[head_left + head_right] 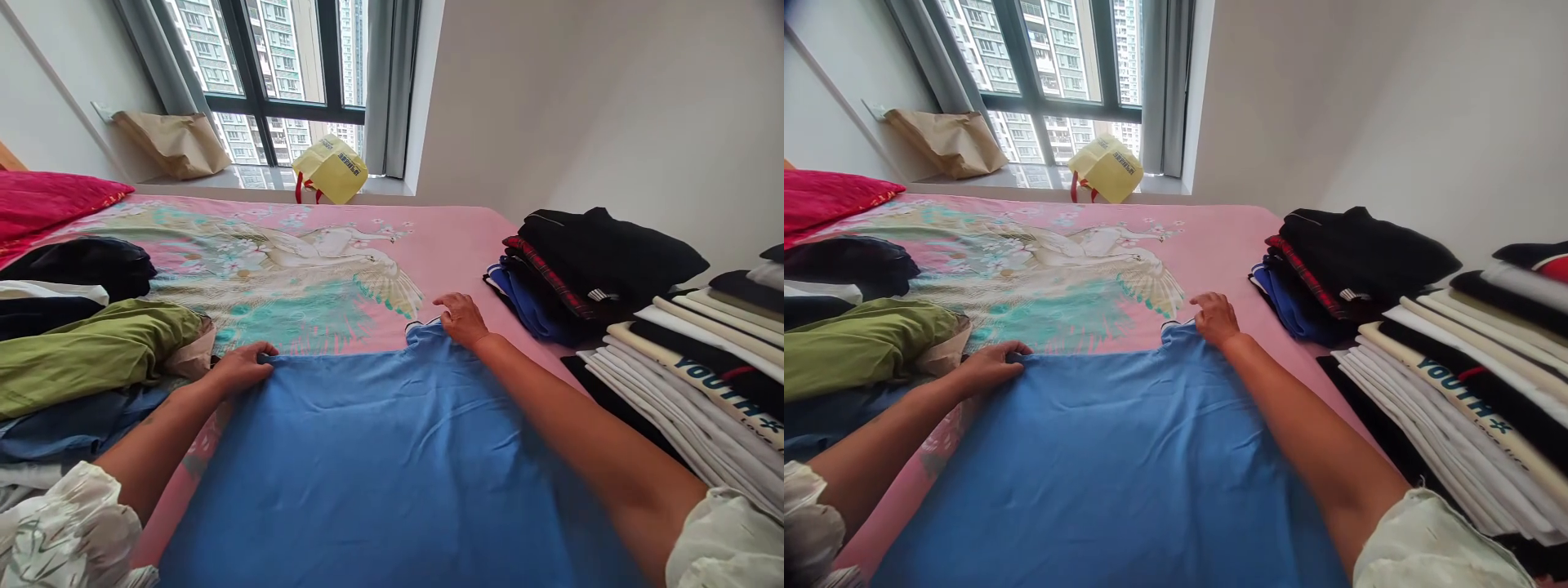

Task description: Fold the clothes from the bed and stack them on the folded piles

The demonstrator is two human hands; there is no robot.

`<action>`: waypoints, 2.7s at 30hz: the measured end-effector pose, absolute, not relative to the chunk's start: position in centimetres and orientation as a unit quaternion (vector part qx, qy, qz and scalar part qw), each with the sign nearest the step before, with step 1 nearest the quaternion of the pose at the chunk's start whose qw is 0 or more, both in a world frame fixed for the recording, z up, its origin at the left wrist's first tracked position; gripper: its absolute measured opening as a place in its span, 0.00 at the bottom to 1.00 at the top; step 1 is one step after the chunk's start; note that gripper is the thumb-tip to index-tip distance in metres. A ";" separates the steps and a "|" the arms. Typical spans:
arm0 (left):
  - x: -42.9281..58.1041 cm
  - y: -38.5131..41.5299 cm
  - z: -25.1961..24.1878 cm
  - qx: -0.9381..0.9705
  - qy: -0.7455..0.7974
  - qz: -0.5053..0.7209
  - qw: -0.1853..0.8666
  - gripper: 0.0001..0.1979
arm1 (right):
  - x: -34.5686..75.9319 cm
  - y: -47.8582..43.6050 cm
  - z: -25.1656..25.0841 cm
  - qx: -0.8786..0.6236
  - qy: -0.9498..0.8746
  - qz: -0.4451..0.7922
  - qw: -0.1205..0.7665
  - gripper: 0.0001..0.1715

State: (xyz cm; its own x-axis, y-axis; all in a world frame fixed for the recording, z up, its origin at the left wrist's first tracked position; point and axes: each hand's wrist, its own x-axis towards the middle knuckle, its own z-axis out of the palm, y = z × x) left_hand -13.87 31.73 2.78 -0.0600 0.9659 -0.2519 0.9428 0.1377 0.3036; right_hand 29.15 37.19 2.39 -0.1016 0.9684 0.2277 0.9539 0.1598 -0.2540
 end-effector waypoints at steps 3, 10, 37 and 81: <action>-13.8 31.9 2.5 0.662 0.729 0.031 0.171 0.23 | 27.7 37.0 3.0 -0.612 -0.782 0.096 0.064 0.29; -14.7 31.5 2.1 0.657 0.719 0.055 0.218 0.22 | 26.4 36.8 2.4 -0.629 -0.764 0.144 0.004 0.19; -7.8 21.2 -1.3 0.733 0.679 0.030 -0.015 0.35 | 42.9 14.3 2.9 -0.738 -0.514 0.148 0.411 0.25; 1.7 4.8 -1.1 0.757 0.648 0.079 -0.035 0.28 | 42.3 10.8 0.8 -0.681 -0.381 0.408 0.475 0.16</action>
State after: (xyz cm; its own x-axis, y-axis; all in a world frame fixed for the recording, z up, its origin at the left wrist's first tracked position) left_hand 1.73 4.78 -1.10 0.1471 0.9755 0.1638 0.9864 -0.1570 0.0494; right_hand 42.25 10.81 0.77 0.3776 0.9056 -0.1933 0.1318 -0.2592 -0.9568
